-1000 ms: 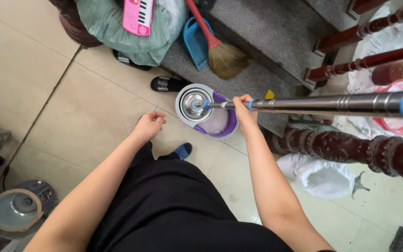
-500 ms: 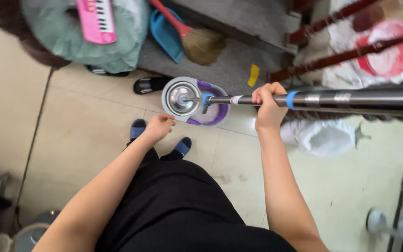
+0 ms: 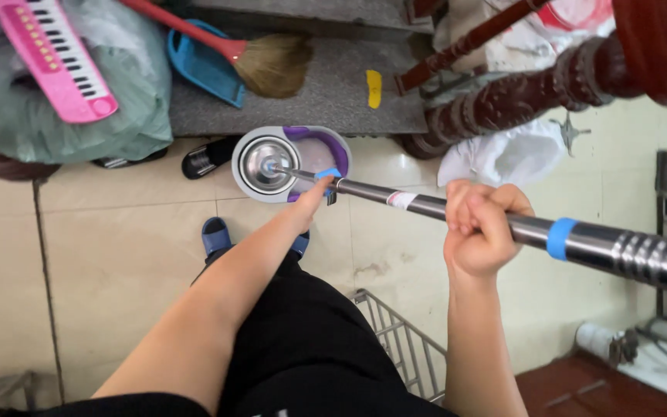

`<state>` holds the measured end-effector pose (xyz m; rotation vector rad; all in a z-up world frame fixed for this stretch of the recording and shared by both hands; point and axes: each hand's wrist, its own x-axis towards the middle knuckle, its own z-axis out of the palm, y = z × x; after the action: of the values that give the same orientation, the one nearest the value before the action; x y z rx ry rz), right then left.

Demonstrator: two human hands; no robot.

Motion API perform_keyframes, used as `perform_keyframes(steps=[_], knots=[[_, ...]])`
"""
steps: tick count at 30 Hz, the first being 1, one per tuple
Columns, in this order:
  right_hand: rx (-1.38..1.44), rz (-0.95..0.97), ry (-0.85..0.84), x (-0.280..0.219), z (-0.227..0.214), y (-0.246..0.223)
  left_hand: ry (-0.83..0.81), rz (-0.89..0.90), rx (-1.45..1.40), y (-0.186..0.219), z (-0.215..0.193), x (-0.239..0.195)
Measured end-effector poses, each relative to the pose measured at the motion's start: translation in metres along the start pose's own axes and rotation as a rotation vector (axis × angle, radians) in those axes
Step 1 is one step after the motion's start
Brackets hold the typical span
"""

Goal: Mopping the floor and rinsing/spinning the mop in a bucket.

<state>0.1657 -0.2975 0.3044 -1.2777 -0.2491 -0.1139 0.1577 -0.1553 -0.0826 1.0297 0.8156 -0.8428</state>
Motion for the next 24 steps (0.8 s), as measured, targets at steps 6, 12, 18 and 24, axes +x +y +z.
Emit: perform_keyframes(steps=[6,12,18,24], knots=[[-0.015,-0.047,0.038,-0.011,-0.016,-0.016,-0.058,-0.065,-0.121,0.008,0.038,-0.002],[0.035,-0.034,0.039,-0.009,-0.029,0.004,-0.093,-0.165,-0.200,0.014,0.045,-0.012],[0.047,0.015,-0.025,-0.001,-0.023,0.037,-0.048,-0.214,-0.227,0.014,0.027,0.015],[0.045,0.034,-0.104,0.008,-0.019,0.048,-0.038,-0.272,-0.306,0.026,0.017,0.027]])
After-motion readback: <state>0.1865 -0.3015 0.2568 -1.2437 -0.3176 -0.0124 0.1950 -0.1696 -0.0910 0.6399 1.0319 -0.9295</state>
